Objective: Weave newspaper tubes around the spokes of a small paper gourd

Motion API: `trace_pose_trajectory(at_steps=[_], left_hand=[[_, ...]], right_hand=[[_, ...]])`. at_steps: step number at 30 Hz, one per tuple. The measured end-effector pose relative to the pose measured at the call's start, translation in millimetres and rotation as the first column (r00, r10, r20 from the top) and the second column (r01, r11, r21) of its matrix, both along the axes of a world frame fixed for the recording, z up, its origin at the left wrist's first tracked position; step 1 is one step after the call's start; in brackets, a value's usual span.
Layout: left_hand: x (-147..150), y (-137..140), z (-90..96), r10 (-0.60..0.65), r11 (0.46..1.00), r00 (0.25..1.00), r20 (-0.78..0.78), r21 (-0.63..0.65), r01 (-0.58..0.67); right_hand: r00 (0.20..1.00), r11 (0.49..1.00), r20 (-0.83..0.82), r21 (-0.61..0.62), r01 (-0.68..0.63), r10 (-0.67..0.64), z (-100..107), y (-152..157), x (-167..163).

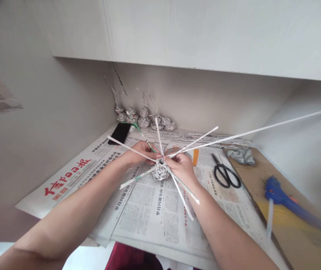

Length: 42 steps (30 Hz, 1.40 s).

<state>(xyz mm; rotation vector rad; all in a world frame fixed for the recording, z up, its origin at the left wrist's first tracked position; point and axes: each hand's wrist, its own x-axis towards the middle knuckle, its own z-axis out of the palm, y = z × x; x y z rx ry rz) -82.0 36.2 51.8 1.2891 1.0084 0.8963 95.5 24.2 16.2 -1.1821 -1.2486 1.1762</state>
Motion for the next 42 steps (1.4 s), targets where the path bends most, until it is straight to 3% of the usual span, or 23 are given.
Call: trace_pose_trajectory(at_steps=[5,9,13,17,23,32,37,42], left_hand=[[5,-1,-2.8,0.076,0.997,0.997,-0.009,0.002,-0.076],[12,-2,-4.3,0.148,0.987,0.989,0.016,-0.067,-0.147],[11,-3,-4.1,0.135,0.984,0.99,0.034,-0.12,-0.13],[7,-3,-2.4,0.082,0.989,0.997,-0.002,-0.123,-0.082],[8,-6,1.1,0.102,0.991,0.991,-0.082,-0.079,-0.109],[8,-3,-10.3,-0.011,0.991,0.997,-0.075,0.133,0.021],[11,-5,-7.7,0.01,0.998,1.0,0.008,0.054,-0.011],[9,-7,-3.7,-0.012,0.999,1.0,-0.026,-0.031,0.011]], right_hand=[[0.997,0.997,0.012,0.014,-0.073,0.073,-1,2,1],[0.981,0.999,-0.194,-0.047,0.0,-0.009,-2,1,-4],[0.957,0.99,-0.29,-0.14,-0.034,-0.008,-1,0,-6],[0.961,0.993,-0.278,-0.109,-0.041,0.009,-2,1,-5],[0.976,0.996,-0.213,-0.063,-0.063,0.049,-1,-1,-3],[0.98,0.998,-0.19,-0.031,-0.06,0.053,5,-4,-4],[0.978,0.993,-0.19,-0.069,-0.098,0.083,11,-7,-2],[0.985,0.994,-0.149,-0.057,-0.095,0.086,9,-5,-1]])
